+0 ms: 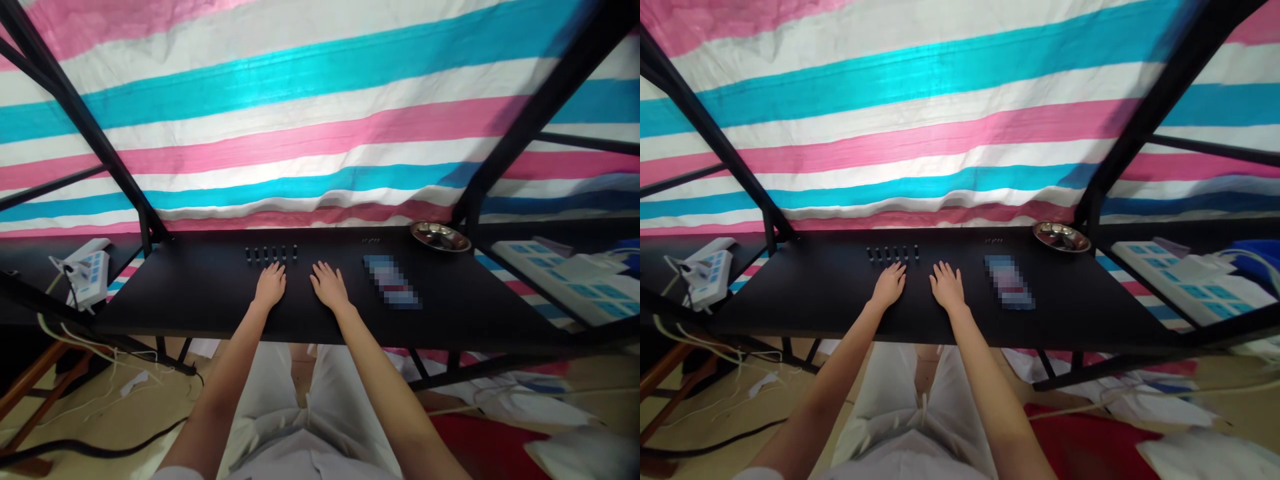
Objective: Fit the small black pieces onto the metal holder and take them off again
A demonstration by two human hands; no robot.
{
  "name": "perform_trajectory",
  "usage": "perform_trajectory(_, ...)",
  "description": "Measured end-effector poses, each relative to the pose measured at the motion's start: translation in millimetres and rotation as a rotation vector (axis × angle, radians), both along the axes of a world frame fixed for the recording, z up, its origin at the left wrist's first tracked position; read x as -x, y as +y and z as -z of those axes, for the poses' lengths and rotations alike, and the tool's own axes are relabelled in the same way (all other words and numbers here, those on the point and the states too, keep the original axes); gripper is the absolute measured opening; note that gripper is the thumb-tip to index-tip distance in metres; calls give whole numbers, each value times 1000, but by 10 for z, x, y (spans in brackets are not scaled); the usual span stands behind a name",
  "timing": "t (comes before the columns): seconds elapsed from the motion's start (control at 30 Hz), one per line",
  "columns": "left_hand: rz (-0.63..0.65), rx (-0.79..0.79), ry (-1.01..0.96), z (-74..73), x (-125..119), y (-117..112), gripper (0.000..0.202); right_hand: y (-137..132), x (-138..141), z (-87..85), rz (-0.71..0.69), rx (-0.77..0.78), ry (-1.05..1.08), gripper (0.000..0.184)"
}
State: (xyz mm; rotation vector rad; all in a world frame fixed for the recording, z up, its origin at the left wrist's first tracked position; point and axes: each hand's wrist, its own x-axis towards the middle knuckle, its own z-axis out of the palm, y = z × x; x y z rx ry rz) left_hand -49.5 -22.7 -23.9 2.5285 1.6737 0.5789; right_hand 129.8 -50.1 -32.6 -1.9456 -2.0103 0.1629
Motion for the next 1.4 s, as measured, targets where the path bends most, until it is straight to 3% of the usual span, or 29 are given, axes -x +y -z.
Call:
perform_trajectory(1.03,5,7,0,-11,20,-2,39,-2,1,9,-1,-2,40,45)
perform_trajectory(1.23,3,10,-5,-7,23,7,39,82,25,2,61,-85,216,40)
perform_trajectory(1.4,7,-2,-5,7,29,17,38,322,140,-95,73,-95,367,40)
